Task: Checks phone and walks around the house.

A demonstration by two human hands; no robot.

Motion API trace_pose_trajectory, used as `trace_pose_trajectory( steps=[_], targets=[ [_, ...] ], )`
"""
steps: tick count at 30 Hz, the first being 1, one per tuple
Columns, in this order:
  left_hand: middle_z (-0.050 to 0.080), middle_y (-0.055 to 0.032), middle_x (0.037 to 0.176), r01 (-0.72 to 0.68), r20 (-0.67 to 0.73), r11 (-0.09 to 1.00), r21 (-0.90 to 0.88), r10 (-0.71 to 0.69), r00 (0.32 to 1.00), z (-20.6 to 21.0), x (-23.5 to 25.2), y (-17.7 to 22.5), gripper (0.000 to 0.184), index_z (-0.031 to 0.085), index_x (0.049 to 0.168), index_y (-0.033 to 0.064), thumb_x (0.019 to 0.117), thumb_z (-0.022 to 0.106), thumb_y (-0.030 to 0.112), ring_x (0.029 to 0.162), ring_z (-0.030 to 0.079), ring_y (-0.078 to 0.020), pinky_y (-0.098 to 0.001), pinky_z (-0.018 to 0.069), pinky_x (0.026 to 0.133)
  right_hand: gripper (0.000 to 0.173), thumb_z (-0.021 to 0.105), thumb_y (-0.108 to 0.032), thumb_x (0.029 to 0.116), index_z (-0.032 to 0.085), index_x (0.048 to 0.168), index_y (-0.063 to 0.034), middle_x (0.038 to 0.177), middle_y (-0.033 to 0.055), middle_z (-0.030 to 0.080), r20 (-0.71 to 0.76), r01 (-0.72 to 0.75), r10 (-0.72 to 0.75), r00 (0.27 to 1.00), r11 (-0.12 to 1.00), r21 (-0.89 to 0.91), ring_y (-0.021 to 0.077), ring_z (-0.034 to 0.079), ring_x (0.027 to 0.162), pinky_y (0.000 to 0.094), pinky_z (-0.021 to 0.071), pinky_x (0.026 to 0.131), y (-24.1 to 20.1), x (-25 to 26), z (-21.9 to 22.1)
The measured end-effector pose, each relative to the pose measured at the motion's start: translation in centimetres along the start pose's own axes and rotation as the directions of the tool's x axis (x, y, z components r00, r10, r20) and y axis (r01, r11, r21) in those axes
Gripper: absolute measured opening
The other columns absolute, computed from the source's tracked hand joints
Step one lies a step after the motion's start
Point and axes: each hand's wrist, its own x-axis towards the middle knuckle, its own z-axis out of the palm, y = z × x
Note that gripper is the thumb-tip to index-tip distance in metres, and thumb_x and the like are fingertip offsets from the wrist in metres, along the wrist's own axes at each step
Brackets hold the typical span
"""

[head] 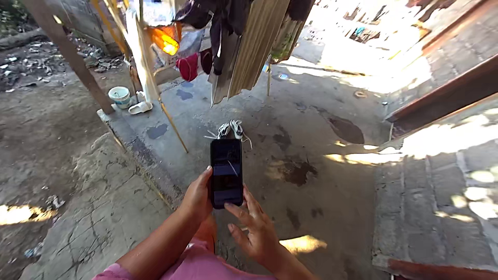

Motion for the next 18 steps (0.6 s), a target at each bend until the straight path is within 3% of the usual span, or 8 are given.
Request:
trace_pose_trajectory(
  steps=[3, 8, 12, 18],
  targets=[
    [0.072, -0.0179, 0.114, 0.039, 0.033, 0.999, -0.024, -0.039, 0.999, 4.1, 5.3, 3.1, 0.056, 0.057, 0.13, 0.0017, 0.1129, 0.019, 0.038, 0.105, 0.072, -0.0283, -0.0472, 0.0596, 0.092, 0.039, 0.053, -0.045, 0.1039, 0.058, 0.14, -0.0315, 0.163, 0.0193, 0.036, -0.016, -0.012, 0.013, 1.0, 0.998, 0.067, 0.0239, 0.051, 0.141, 0.0413, 0.052, 0.109, 2.9, 5.3, -3.6],
    [0.073, -0.0168, 0.113, 0.105, 0.124, 0.994, 0.033, -0.108, 0.986, 11.5, 10.6, 6.0, 0.055, 0.057, 0.129, 0.0021, 0.1124, 0.017, 0.036, 0.105, 0.072, -0.0268, -0.0461, 0.0596, 0.093, 0.057, 0.054, -0.048, 0.1035, 0.042, 0.154, -0.0232, 0.164, 0.0163, 0.036, -0.108, -0.075, 0.08, 0.991, 0.996, 0.055, 0.0233, 0.042, 0.149, 0.0414, 0.0466, 0.115, 5.2, 9.7, -9.5],
    [0.072, -0.0162, 0.116, 0.137, 0.275, 0.987, 0.087, -0.156, 0.949, 15.8, 13.1, 5.7, 0.053, 0.055, 0.132, 0.0025, 0.1115, 0.017, 0.033, 0.109, 0.071, -0.0261, -0.0457, 0.0588, 0.096, 0.066, 0.058, -0.046, 0.1027, 0.033, 0.16, -0.0241, 0.163, 0.0101, 0.04, -0.234, -0.166, 0.172, 0.957, 0.985, 0.045, 0.0171, 0.048, 0.144, 0.0348, 0.0503, 0.11, 6.0, 10.1, -13.0],
    [0.074, -0.0156, 0.112, 0.237, 0.389, 0.96, 0.149, -0.277, 0.879, 22.8, 14.6, 1.7, 0.053, 0.058, 0.128, 0.0033, 0.1113, 0.018, 0.034, 0.105, 0.073, -0.0258, -0.0452, 0.0607, 0.092, 0.071, 0.056, -0.043, 0.1035, 0.035, 0.158, -0.0024, 0.148, 0.0186, 0.055, -0.39, -0.333, 0.287, 0.875, 0.941, -0.056, 0.0175, 0.058, 0.132, 0.0344, 0.0539, 0.105, 5.8, 7.0, -19.7]
  ],
)
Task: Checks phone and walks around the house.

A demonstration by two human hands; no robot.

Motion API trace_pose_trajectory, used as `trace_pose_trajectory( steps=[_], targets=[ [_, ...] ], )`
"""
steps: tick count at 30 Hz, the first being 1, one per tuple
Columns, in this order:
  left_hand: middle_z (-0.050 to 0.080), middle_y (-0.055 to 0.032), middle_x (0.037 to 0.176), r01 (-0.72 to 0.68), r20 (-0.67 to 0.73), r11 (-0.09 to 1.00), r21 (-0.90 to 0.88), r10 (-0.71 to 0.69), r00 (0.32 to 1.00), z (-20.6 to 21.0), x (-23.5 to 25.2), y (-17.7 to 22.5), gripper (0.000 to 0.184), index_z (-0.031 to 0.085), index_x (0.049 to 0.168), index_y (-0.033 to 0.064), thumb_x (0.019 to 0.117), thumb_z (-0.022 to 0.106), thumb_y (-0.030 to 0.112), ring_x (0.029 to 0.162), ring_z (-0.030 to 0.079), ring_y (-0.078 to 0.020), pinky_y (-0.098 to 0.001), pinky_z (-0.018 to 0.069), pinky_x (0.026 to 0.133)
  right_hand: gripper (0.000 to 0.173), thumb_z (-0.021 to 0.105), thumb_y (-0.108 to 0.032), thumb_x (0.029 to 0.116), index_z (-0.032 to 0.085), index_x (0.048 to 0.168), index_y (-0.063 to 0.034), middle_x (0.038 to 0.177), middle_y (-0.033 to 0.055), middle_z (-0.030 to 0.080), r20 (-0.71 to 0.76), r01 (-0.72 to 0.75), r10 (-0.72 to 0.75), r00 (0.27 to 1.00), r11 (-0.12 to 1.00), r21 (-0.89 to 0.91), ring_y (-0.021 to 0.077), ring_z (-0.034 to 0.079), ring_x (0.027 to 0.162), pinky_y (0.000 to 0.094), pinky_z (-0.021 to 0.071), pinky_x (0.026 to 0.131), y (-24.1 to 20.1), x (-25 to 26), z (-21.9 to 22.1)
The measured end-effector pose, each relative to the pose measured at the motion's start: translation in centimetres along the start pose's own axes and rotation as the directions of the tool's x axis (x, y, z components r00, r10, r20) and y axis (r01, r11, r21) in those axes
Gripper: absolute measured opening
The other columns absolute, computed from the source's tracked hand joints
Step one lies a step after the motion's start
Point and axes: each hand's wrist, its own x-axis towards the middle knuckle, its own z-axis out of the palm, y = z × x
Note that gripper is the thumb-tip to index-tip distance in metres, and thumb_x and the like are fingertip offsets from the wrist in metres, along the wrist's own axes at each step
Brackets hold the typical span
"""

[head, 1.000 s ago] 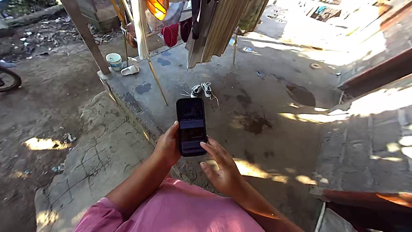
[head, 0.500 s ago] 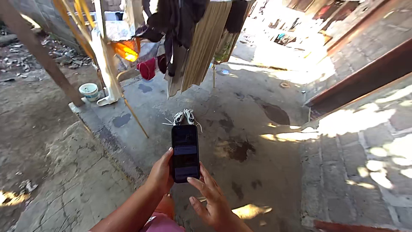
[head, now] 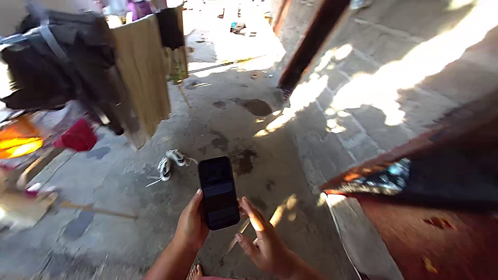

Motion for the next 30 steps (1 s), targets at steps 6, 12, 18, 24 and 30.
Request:
trace_pose_trajectory(
  steps=[6, 12, 18, 24, 30],
  targets=[
    [0.077, -0.0056, 0.109, 0.251, 0.195, 0.964, 0.083, -0.263, 0.945, 8.1, 3.2, -9.1, 0.047, 0.062, 0.123, 0.016, 0.1088, 0.028, 0.045, 0.104, 0.074, -0.0206, -0.0457, 0.0613, 0.091, 0.063, 0.059, -0.023, 0.1013, 0.04, 0.154, 0.0055, 0.118, 0.0228, 0.066, -0.181, -0.289, 0.291, 0.939, 0.957, 0.042, 0.0231, 0.067, 0.102, 0.0372, 0.0564, 0.092, 1.2, -3.8, -10.6],
    [0.076, -0.0076, 0.11, 0.406, 0.332, 0.902, 0.148, -0.432, 0.838, 16.7, 4.3, -20.4, 0.055, 0.063, 0.123, 0.0169, 0.1072, 0.024, 0.052, 0.104, 0.073, -0.0228, -0.0478, 0.0612, 0.089, 0.056, 0.056, -0.02, 0.1045, 0.043, 0.153, 0.0049, 0.132, 0.0273, 0.063, -0.197, -0.346, 0.363, 0.911, 0.931, 0.114, 0.0279, 0.065, 0.116, 0.0398, 0.0527, 0.103, 4.6, -11.5, -22.4],
    [0.076, -0.003, 0.112, 0.451, 0.295, 0.864, 0.225, -0.502, 0.813, 26.0, 7.0, -29.2, 0.06, 0.059, 0.128, 0.0231, 0.1074, 0.015, 0.057, 0.106, 0.073, -0.0211, -0.0482, 0.0614, 0.089, 0.057, 0.055, -0.021, 0.1056, 0.04, 0.155, 0.0028, 0.135, 0.0288, 0.061, -0.137, -0.364, 0.387, 0.912, 0.916, 0.17, 0.0303, 0.066, 0.118, 0.0415, 0.0516, 0.104, 8.8, -17.1, -34.4],
    [0.075, -0.0047, 0.117, 0.469, 0.458, 0.836, 0.283, -0.548, 0.7, 32.6, 10.4, -34.9, 0.052, 0.064, 0.126, 0.0261, 0.1018, 0.038, 0.063, 0.111, 0.071, -0.0224, -0.0494, 0.0589, 0.095, 0.054, 0.056, -0.017, 0.105, 0.043, 0.153, 0.0044, 0.133, 0.029, 0.063, -0.175, -0.355, 0.384, 0.906, 0.918, 0.178, 0.0309, 0.067, 0.117, 0.0408, 0.0524, 0.104, 12.8, -20.3, -42.2],
    [0.077, -0.0044, 0.116, 0.517, 0.62, 0.788, 0.334, -0.597, 0.509, 36.8, 16.9, -42.0, 0.055, 0.077, 0.117, 0.0258, 0.0883, 0.059, 0.069, 0.109, 0.073, -0.0171, -0.0402, 0.0596, 0.095, 0.049, 0.054, -0.018, 0.1049, 0.05, 0.15, 0.0013, 0.133, 0.0262, 0.063, -0.25, -0.393, 0.456, 0.854, 0.881, 0.265, 0.03, 0.065, 0.117, 0.0408, 0.0538, 0.099, 18.7, -22.9, -47.6]
  ],
)
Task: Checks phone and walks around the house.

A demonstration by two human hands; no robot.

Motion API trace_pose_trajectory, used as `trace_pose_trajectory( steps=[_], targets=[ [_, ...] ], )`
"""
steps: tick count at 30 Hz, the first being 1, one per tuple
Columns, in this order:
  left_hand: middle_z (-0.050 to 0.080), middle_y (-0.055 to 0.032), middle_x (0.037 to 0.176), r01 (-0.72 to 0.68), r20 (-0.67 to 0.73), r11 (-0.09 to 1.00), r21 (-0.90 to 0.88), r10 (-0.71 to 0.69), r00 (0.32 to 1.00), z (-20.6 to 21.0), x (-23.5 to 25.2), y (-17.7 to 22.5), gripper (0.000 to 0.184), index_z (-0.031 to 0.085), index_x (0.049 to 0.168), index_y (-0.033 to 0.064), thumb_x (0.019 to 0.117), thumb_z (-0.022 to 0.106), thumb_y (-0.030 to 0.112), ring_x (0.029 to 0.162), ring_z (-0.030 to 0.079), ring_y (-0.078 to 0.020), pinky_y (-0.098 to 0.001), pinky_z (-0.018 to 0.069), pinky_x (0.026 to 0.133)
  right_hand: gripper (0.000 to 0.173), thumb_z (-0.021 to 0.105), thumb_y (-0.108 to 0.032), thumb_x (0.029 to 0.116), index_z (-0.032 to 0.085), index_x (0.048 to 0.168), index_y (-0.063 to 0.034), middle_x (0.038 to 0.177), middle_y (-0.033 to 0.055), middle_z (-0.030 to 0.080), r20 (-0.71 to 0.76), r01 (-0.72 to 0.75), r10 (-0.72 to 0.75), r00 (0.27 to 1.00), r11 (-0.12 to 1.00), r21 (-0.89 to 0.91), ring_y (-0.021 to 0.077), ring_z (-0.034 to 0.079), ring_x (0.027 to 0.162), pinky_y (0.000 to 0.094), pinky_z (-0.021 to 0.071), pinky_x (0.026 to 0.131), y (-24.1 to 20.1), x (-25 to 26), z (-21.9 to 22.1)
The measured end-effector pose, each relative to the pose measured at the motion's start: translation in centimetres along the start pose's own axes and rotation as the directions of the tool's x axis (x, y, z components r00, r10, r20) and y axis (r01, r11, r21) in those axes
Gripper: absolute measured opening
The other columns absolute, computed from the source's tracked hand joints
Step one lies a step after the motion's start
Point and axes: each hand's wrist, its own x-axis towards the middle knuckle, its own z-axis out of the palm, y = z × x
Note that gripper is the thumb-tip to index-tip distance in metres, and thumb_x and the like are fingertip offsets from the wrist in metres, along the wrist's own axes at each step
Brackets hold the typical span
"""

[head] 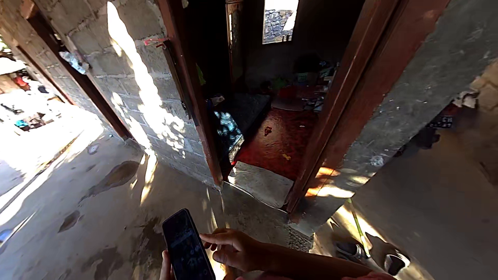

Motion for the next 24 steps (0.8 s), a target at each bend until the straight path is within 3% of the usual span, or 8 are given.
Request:
trace_pose_trajectory(
  steps=[3, 7, 11, 15, 21, 24],
  targets=[
    [0.077, -0.0058, 0.113, 0.024, 0.068, 0.997, -0.078, -0.019, 0.998, -1.3, 7.0, -0.3, 0.055, 0.077, 0.117, 0.0227, 0.0878, 0.062, 0.067, 0.105, 0.074, -0.0172, -0.0399, 0.0616, 0.09, 0.051, 0.057, -0.022, 0.1039, 0.051, 0.15, -0.0002, 0.137, 0.0267, 0.059, -0.055, -0.034, 0.031, 0.998, 0.998, -0.062, 0.031, 0.063, 0.12, 0.0405, 0.0549, 0.096, 3.0, 2.2, -3.8],
    [0.072, -0.0143, 0.123, 0.209, 0.214, 0.943, -0.26, -0.155, 0.965, -3.8, 17.4, 0.2, 0.061, 0.074, 0.123, 0.0159, 0.0858, 0.068, 0.064, 0.115, 0.07, -0.027, -0.0465, 0.0581, 0.097, 0.057, 0.06, -0.028, 0.1022, 0.05, 0.15, 0.0012, 0.145, 0.0267, 0.054, -0.138, -0.104, 0.087, 0.987, 0.986, -0.126, 0.0317, 0.054, 0.133, 0.0414, 0.049, 0.106, 7.1, 6.8, -9.6],
    [0.071, -0.0184, 0.125, 0.309, 0.241, 0.908, -0.284, -0.244, 0.939, -3.8, 28.1, 3.1, 0.062, 0.073, 0.124, 0.015, 0.0861, 0.067, 0.064, 0.116, 0.07, -0.0324, -0.0498, 0.0583, 0.096, 0.054, 0.06, -0.028, 0.1014, 0.056, 0.144, 0.0041, 0.145, 0.0263, 0.055, -0.241, -0.128, 0.081, 0.967, 0.974, -0.188, 0.0324, 0.053, 0.137, 0.043, 0.0422, 0.114, 8.7, 13.0, -16.6],
    [0.071, -0.0172, 0.125, 0.412, 0.363, 0.868, -0.278, -0.302, 0.882, -2.5, 38.9, 4.2, 0.064, 0.072, 0.125, 0.0134, 0.087, 0.066, 0.064, 0.115, 0.07, -0.03, -0.0468, 0.0587, 0.096, 0.052, 0.06, -0.025, 0.1019, 0.056, 0.144, 0.0041, 0.143, 0.0229, 0.059, -0.393, -0.125, 0.013, 0.92, 0.958, -0.26, 0.0272, 0.053, 0.137, 0.0412, 0.0397, 0.117, 10.6, 16.1, -22.8],
    [0.071, -0.0153, 0.126, 0.566, 0.447, 0.801, -0.195, -0.441, 0.779, -0.7, 53.3, -0.1, 0.066, 0.072, 0.127, 0.0171, 0.086, 0.065, 0.068, 0.117, 0.069, -0.0313, -0.0516, 0.057, 0.098, 0.045, 0.056, -0.024, 0.1024, 0.062, 0.141, -0.0022, 0.141, 0.0174, 0.06, -0.61, -0.262, 0.13, 0.782, 0.956, -0.132, 0.0195, 0.056, 0.131, 0.0336, 0.049, 0.106, 15.7, 15.9, -32.5],
    [0.07, -0.0167, 0.127, 0.623, 0.463, 0.763, -0.169, -0.497, 0.734, 0.0, 60.5, -2.7, 0.065, 0.072, 0.128, 0.0185, 0.0859, 0.066, 0.068, 0.119, 0.068, -0.0346, -0.0554, 0.0548, 0.1, 0.041, 0.057, -0.025, 0.1029, 0.066, 0.136, -0.0033, 0.14, 0.0162, 0.061, -0.659, -0.256, 0.122, 0.742, 0.96, -0.111, 0.0174, 0.056, 0.13, 0.0316, 0.0496, 0.106, 19.0, 16.0, -38.8]
  ],
)
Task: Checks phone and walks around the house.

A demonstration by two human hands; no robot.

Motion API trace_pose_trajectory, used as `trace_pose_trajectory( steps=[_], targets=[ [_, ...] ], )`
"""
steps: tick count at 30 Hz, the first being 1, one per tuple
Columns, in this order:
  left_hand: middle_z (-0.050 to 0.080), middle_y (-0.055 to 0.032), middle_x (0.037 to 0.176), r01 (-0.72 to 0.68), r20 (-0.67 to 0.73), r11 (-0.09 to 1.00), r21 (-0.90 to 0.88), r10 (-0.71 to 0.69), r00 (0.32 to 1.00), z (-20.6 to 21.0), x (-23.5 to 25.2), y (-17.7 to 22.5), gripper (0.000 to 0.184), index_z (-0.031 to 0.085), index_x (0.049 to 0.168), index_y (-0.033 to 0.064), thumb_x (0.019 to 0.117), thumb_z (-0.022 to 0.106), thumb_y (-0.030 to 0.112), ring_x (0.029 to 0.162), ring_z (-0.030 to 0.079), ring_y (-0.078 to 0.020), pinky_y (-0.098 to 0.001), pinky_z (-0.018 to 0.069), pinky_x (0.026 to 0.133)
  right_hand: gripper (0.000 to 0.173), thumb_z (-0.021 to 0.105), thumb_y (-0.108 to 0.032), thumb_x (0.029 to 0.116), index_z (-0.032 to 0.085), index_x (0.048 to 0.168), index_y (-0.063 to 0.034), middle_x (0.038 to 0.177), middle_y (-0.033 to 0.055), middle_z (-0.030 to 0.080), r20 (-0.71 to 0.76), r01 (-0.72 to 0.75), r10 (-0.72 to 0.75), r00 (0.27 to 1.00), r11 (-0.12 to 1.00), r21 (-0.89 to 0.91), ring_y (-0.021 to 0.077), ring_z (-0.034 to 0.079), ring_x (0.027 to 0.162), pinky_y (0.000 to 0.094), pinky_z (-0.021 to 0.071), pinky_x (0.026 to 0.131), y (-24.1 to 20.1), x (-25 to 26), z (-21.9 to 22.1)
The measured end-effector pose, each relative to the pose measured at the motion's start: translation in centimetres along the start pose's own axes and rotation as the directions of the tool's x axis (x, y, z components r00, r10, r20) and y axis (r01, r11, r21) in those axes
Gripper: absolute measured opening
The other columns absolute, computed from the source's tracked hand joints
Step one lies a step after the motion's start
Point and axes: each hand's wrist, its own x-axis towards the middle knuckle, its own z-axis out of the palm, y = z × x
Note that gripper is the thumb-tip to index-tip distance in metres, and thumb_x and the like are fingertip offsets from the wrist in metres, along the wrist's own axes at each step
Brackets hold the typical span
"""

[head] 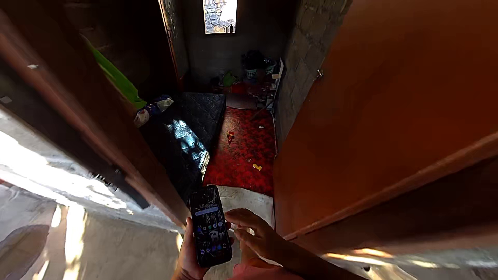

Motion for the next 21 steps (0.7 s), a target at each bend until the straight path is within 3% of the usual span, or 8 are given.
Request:
trace_pose_trajectory(
  steps=[3, 6, 9, 12, 18, 19, 21],
  targets=[
    [0.07, -0.0164, 0.128, 0.014, 0.04, 0.999, 0.03, -0.016, 0.999, -1.8, 7.5, 2.8, 0.063, 0.071, 0.13, 0.0182, 0.0887, 0.064, 0.065, 0.12, 0.067, -0.0334, -0.0541, 0.0547, 0.101, 0.04, 0.057, -0.024, 0.1032, 0.066, 0.136, -0.0031, 0.139, 0.0165, 0.061, 0.005, 0.016, -0.016, 1.0, 1.0, 0.0, 0.0173, 0.057, 0.13, 0.0311, 0.0503, 0.105, 4.0, 5.7, -4.4],
    [0.071, -0.0168, 0.125, 0.009, -0.033, 0.999, 0.045, -0.007, 0.999, -1.9, 15.6, 6.1, 0.063, 0.072, 0.126, 0.0176, 0.0857, 0.067, 0.066, 0.116, 0.069, -0.034, -0.0538, 0.0566, 0.098, 0.038, 0.057, -0.023, 0.1026, 0.068, 0.134, -0.0036, 0.139, 0.0174, 0.062, 0.047, 0.008, -0.007, 0.999, 1.0, -0.023, 0.0187, 0.058, 0.129, 0.0322, 0.0507, 0.104, 7.0, 13.1, -10.2],
    [0.073, -0.0165, 0.119, -0.011, -0.145, 0.998, 0.054, 0.018, 0.989, -1.7, 22.4, 9.0, 0.065, 0.074, 0.121, 0.0183, 0.0805, 0.07, 0.069, 0.11, 0.072, -0.0336, -0.0535, 0.0589, 0.093, 0.034, 0.055, -0.019, 0.1031, 0.072, 0.127, -0.0013, 0.139, 0.0194, 0.062, 0.12, -0.021, 0.024, 0.992, 0.999, -0.029, 0.0234, 0.055, 0.133, 0.0366, 0.0466, 0.111, 8.2, 20.6, -15.7],
    [0.074, -0.0165, 0.118, -0.061, -0.143, 0.998, 0.027, 0.064, 0.988, -2.9, 27.7, 11.7, 0.063, 0.074, 0.121, 0.0178, 0.0827, 0.069, 0.068, 0.11, 0.072, -0.0332, -0.0533, 0.0591, 0.093, 0.035, 0.051, -0.021, 0.1047, 0.074, 0.121, 0.0001, 0.142, 0.0194, 0.06, 0.206, -0.03, 0.033, 0.978, 0.999, -0.016, 0.0239, 0.053, 0.136, 0.0383, 0.0427, 0.114, 10.0, 27.5, -19.7],
    [0.075, -0.0168, 0.113, -0.253, -0.354, 0.967, 0.015, 0.241, 0.903, -7.4, 37.9, 17.9, 0.066, 0.071, 0.119, 0.0177, 0.0852, 0.061, 0.073, 0.103, 0.073, -0.0341, -0.0532, 0.0615, 0.085, 0.04, 0.051, -0.02, 0.1052, 0.062, 0.139, -0.0018, 0.144, 0.0196, 0.057, 0.282, -0.107, 0.114, 0.952, 0.993, -0.042, 0.0252, 0.057, 0.132, 0.0402, 0.0486, 0.11, 15.6, 40.3, -23.2],
    [0.074, -0.018, 0.115, -0.26, -0.375, 0.965, 0.025, 0.25, 0.893, -8.9, 39.9, 19.3, 0.068, 0.069, 0.123, 0.0168, 0.087, 0.057, 0.074, 0.104, 0.073, -0.0361, -0.0541, 0.061, 0.086, 0.041, 0.051, -0.02, 0.1055, 0.059, 0.142, -0.0025, 0.145, 0.0197, 0.056, 0.281, -0.153, 0.161, 0.946, 0.987, -0.05, 0.0256, 0.057, 0.131, 0.0404, 0.049, 0.109, 16.7, 42.5, -23.7],
    [0.072, -0.0202, 0.118, -0.268, -0.401, 0.961, 0.066, 0.271, 0.875, -12.4, 43.7, 22.1, 0.071, 0.06, 0.131, 0.0148, 0.0964, 0.038, 0.073, 0.106, 0.072, -0.0385, -0.0539, 0.0606, 0.086, 0.042, 0.051, -0.02, 0.1063, 0.056, 0.145, -0.0035, 0.146, 0.02, 0.056, 0.278, -0.27, 0.275, 0.92, 0.961, -0.056, 0.0269, 0.057, 0.132, 0.0423, 0.0476, 0.111, 19.3, 46.5, -24.9]
  ],
)
